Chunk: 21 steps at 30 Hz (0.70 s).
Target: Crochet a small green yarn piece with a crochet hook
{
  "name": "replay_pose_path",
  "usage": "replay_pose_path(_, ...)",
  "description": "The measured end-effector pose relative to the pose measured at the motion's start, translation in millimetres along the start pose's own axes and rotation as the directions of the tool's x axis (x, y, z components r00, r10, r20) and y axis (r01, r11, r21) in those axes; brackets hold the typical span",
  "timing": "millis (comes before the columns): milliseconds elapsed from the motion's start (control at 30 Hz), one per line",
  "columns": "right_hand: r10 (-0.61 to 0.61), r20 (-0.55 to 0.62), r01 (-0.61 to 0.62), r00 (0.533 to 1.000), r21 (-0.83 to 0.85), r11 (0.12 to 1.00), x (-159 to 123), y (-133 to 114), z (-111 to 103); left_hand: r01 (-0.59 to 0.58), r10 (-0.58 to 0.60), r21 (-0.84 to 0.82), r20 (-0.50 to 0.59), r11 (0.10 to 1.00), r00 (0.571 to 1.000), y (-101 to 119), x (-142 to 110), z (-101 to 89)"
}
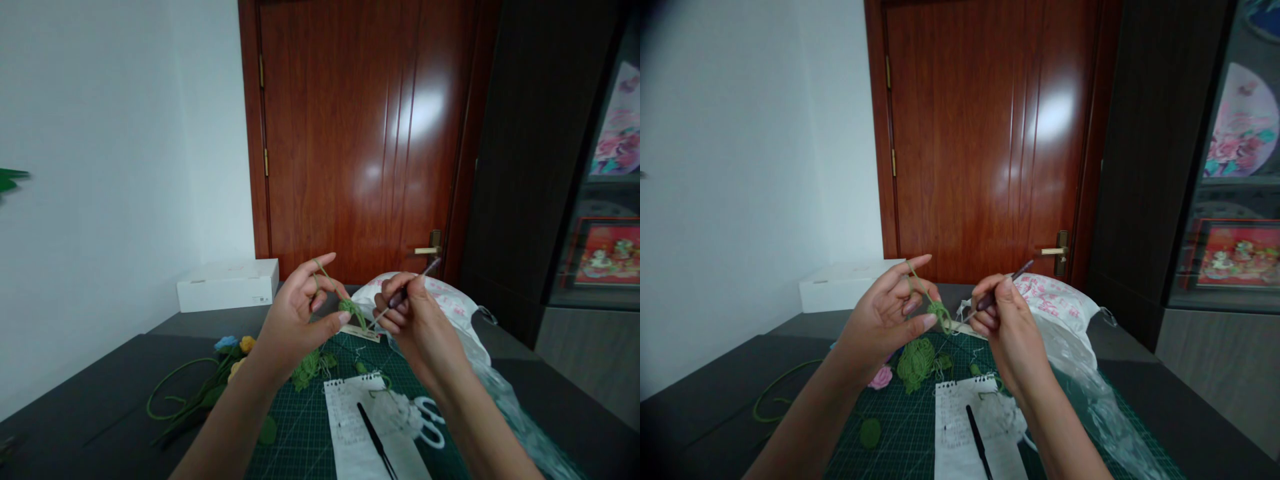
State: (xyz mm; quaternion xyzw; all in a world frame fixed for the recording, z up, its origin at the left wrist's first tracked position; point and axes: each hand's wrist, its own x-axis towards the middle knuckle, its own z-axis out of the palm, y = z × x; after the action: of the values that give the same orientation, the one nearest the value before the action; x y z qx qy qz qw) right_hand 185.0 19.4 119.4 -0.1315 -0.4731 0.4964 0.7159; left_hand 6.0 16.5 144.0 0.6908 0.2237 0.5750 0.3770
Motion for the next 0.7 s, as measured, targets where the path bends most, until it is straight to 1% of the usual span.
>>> replay_pose_path(67,0.019,-0.012,-0.019,1.0,0.01,1.0,0.4,-0.4,-0.9,0.011,-0.012,-0.018,-0.012,1.0,1.0,0.4,-0.4,0.2)
replay_pose_path(200,0.018,-0.118,-0.017,0.993,0.008,1.0,1.8,1.3,0.0,0.021,-0.022,-0.04,-0.028,0.999,0.999,-0.1,0.3,-1.0)
replay_pose_path(267,0.025,-0.143,-0.025,0.989,0.007,1.0,2.3,2.9,1.0,0.018,-0.019,-0.048,-0.027,0.999,0.999,-0.4,1.0,-1.5)
replay_pose_path(467,0.077,-0.105,-0.078,0.991,0.0,0.997,-1.7,5.5,9.0,0.006,-0.007,-0.046,-0.019,0.999,1.0,-1.1,1.1,-0.1)
replay_pose_path(700,0.132,-0.035,-0.129,0.991,0.07,0.989,-4.4,5.7,15.7,-0.017,0.017,-0.031,0.012,0.999,1.0,-4.7,0.7,2.4)
